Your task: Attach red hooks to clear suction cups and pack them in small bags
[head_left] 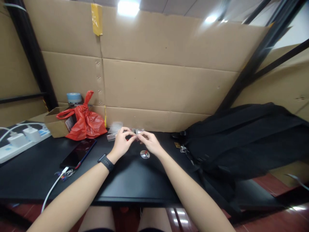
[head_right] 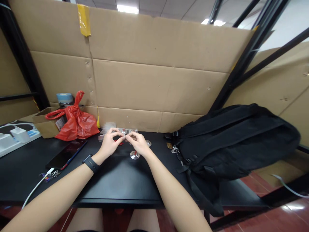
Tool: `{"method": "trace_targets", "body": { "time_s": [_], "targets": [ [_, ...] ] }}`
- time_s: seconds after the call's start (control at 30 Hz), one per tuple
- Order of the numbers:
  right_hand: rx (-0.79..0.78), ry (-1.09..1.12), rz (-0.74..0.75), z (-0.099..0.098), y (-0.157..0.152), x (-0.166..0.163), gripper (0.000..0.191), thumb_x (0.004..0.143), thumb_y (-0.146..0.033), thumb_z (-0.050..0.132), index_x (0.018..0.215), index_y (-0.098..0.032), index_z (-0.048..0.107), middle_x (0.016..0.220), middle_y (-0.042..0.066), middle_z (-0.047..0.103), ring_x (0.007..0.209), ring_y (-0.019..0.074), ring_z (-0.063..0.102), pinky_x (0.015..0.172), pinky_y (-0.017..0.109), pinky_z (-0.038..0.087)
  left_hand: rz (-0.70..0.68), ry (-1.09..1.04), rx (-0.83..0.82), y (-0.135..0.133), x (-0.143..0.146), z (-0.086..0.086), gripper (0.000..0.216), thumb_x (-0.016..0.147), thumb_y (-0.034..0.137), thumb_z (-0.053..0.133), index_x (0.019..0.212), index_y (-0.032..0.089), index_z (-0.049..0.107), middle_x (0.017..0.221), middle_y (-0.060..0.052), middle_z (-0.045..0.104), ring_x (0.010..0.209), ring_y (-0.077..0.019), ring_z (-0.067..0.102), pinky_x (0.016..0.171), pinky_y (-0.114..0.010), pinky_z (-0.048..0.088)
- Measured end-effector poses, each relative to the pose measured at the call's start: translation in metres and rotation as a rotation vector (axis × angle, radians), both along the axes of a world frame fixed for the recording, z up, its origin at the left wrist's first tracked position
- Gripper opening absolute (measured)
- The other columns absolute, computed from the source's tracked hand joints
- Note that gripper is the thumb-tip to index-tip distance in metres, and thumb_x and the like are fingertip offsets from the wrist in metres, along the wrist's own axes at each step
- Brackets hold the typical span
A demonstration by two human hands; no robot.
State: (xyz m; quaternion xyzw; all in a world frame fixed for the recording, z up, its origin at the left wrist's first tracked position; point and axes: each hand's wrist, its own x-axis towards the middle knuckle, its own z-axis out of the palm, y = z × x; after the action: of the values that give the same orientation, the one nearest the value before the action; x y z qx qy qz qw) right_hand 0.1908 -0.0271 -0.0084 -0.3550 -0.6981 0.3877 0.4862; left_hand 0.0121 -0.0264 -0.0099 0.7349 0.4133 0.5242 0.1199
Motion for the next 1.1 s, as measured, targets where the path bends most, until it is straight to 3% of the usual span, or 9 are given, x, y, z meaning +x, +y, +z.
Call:
{"method": "trace_targets", "body": {
  "time_s": [0.1,0.3,0.43,0.53,0.63,0.73,0.9,1.0,1.1],
  "targets": [
    [0.039,-0.109,0.034,0.001,0.0,0.001,0.041,0.088,-0.058,0.053,0.089,-0.019,0.066,0.091,0.004,0.065,0.084,0.0176,0.062,0.067,0.027,0.053,0.036,0.0,0.008,-0.002,0.0,0.001,0.005,0.082,0.027,0.071,0.083,0.024,0.076,0.103,-0.004,0.058,0.105,-0.0228,0.057,0.1,-0.041,0.043],
    [0.143,-0.144,0.026,0.002,0.002,0.004,0.031,0.089,-0.049,0.056,0.08,-0.02,0.062,0.097,0.005,0.061,0.085,0.0169,0.059,0.07,0.028,0.051,-0.05,0.021,0.032,-0.001,-0.001,0.002,0.005,0.083,0.028,0.071,0.084,0.024,0.075,0.099,-0.004,0.06,0.102,-0.0218,0.058,0.098,-0.038,0.044],
    [0.194,-0.225,-0.035,0.004,0.003,0.008,0.023,0.087,-0.037,0.059,0.073,-0.019,0.064,0.107,0.007,0.061,0.101,0.0211,0.059,0.082,0.032,0.05,-0.096,-0.014,0.018,-0.002,-0.002,0.005,0.019,0.094,0.033,0.054,0.096,0.021,0.069,0.102,-0.005,0.063,0.103,-0.0202,0.059,0.096,-0.035,0.044],
    [0.158,-0.251,-0.016,0.007,0.001,0.011,0.02,0.084,-0.033,0.06,0.071,-0.018,0.065,0.114,0.008,0.06,0.103,0.0219,0.06,0.08,0.033,0.051,-0.164,0.125,-0.057,-0.005,-0.001,0.004,0.019,0.092,0.037,0.057,0.093,0.022,0.069,0.103,-0.004,0.064,0.104,-0.0216,0.058,0.096,-0.037,0.044],
    [0.108,-0.222,0.021,0.011,-0.002,0.015,0.02,0.083,-0.032,0.061,0.069,-0.018,0.064,0.118,0.008,0.057,0.091,0.0189,0.063,0.073,0.031,0.052,-0.174,0.262,-0.099,-0.009,0.001,0.001,0.011,0.084,0.035,0.068,0.085,0.025,0.073,0.103,-0.003,0.065,0.106,-0.0237,0.056,0.097,-0.039,0.042],
    [0.065,-0.216,0.035,0.013,-0.002,0.018,0.02,0.082,-0.03,0.061,0.067,-0.017,0.063,0.12,0.008,0.056,0.077,0.0143,0.063,0.07,0.031,0.052,-0.193,0.256,-0.086,-0.01,0.004,-0.001,0.01,0.082,0.033,0.07,0.088,0.025,0.074,0.103,-0.002,0.066,0.105,-0.0226,0.057,0.096,-0.037,0.042],
    [0.11,-0.301,0.014,0.016,-0.001,0.021,0.018,0.082,-0.028,0.061,0.069,-0.016,0.065,0.119,0.009,0.057,0.101,0.0202,0.061,0.079,0.03,0.05,-0.201,0.242,-0.064,-0.007,0.006,-0.004,0.014,0.083,0.035,0.071,0.091,0.024,0.074,0.099,-0.003,0.068,0.098,-0.0216,0.059,0.089,-0.034,0.044],
    [0.132,-0.449,0.001,0.018,-0.003,0.025,0.016,0.083,-0.029,0.061,0.074,-0.017,0.066,0.106,0.007,0.063,0.093,0.0173,0.061,0.077,0.028,0.048,-0.149,0.319,-0.049,-0.003,0.003,-0.006,0.008,0.083,0.03,0.071,0.086,0.025,0.076,0.097,-0.003,0.07,0.097,-0.0219,0.059,0.087,-0.033,0.042],
    [0.047,-0.7,0.08,0.018,-0.004,0.033,0.023,0.073,-0.033,0.074,0.089,-0.018,0.068,0.08,0.0,0.066,0.069,0.0131,0.059,0.066,0.024,0.044,-0.113,0.411,-0.051,0.0,-0.002,-0.009,0.009,0.085,0.029,0.067,0.086,0.026,0.075,0.09,-0.001,0.072,0.09,-0.0204,0.061,0.083,-0.032,0.041]
  ]
}}
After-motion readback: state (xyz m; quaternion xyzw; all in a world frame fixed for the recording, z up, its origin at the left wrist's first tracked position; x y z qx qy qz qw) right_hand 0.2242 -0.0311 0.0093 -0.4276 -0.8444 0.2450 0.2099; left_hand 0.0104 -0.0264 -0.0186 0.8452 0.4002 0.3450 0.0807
